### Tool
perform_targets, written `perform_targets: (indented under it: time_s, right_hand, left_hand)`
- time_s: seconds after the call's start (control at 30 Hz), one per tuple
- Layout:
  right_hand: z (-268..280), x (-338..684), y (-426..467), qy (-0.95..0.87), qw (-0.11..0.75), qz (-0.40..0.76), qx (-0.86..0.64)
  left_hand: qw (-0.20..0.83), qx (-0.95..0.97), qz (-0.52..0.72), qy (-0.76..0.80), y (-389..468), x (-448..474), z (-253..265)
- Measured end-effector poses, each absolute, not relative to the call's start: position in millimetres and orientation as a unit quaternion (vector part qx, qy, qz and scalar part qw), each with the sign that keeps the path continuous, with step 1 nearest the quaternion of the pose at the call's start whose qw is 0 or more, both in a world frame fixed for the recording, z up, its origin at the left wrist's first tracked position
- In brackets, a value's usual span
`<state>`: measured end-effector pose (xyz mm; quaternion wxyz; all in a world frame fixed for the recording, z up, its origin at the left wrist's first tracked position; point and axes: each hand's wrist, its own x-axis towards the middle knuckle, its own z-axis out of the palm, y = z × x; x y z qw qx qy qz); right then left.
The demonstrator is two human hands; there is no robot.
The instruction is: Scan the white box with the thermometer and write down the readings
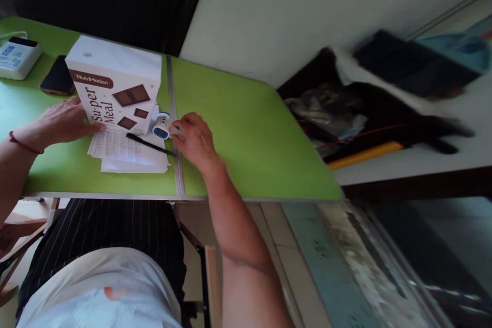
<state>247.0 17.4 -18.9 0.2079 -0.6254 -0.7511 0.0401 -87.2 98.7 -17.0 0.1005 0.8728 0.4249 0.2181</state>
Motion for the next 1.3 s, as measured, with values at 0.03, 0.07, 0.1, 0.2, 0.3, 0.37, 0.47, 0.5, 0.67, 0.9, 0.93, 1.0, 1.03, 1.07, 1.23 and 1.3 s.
perform_targets:
  time_s: [0.03, 0.07, 0.1, 0.2, 0.3, 0.37, 0.47, 0.5, 0.67, 0.9, 0.93, 1.0, 1.03, 1.07, 1.23, 1.3]
  right_hand:
    - [-21.6, 246.3, 12.6, -0.765, 0.223, 0.028, -0.604]
    - [-24.5, 244.3, 7.7, -0.779, 0.227, 0.026, -0.584]
    - [-27.5, 241.4, 3.0, -0.79, 0.222, 0.027, -0.57]
    - [-34.4, 231.1, -8.7, -0.803, 0.181, 0.021, -0.567]
    - [-35.0, 227.7, -19.5, -0.807, 0.148, 0.006, -0.572]
    - [-32.2, 231.5, -29.5, -0.808, 0.155, 0.002, -0.568]
    - [-27.5, 237.4, -48.7, -0.783, 0.243, 0.013, -0.573]
    - [-26.9, 236.5, -55.2, -0.765, 0.298, 0.025, -0.571]
    - [-34.2, 198.8, -77.6, -0.606, 0.566, 0.216, -0.515]
    - [-49.4, 165.2, -73.2, -0.564, 0.519, 0.266, -0.585]
    - [-50.7, 166.1, -72.0, -0.562, 0.519, 0.265, -0.587]
    - [-52.6, 168.1, -70.8, -0.563, 0.516, 0.261, -0.59]
    - [-53.2, 168.7, -70.8, -0.567, 0.512, 0.253, -0.594]
    - [-53.6, 168.8, -71.1, -0.571, 0.506, 0.242, -0.599]
    - [-54.5, 166.8, -73.9, -0.592, 0.488, 0.192, -0.611]
    - [-54.7, 166.5, -74.2, -0.599, 0.489, 0.186, -0.606]
  left_hand:
    - [0.05, 0.86, 0.139, 0.488, 86.1, -84.4, -7.7]
    - [0.015, 0.847, 0.074, 0.526, 71.2, -79.3, 2.4]
    - [-0.018, 0.836, 0.046, 0.547, 54.6, -72.0, 12.1]
    - [-0.087, 0.855, 0.077, 0.506, 3.5, -43.9, 28.7]
    - [-0.057, 0.927, 0.124, 0.349, -36.2, -23.4, 14.8]
    - [-0.06, 0.939, 0.141, 0.307, -53.5, -19.7, -6.3]
    - [-0.088, 0.933, 0.167, 0.306, -68.2, -22.8, -35.5]
    - [-0.096, 0.931, 0.173, 0.308, -71.0, -24.0, -41.7]
    - [-0.107, 0.915, 0.178, 0.346, -76.0, -21.4, -48.1]
    - [-0.086, 0.914, 0.158, 0.364, -75.6, -15.9, -45.2]
    - [-0.082, 0.913, 0.157, 0.367, -75.4, -15.6, -44.8]
    - [-0.072, 0.912, 0.159, 0.371, -75.2, -14.8, -43.9]
    - [-0.067, 0.912, 0.16, 0.373, -75.1, -14.4, -43.5]
    - [-0.062, 0.912, 0.159, 0.373, -75.2, -14.0, -43.2]
    - [-0.052, 0.912, 0.165, 0.372, -75.8, -12.8, -43.1]
    - [-0.05, 0.913, 0.165, 0.37, -76.0, -13.0, -43.1]
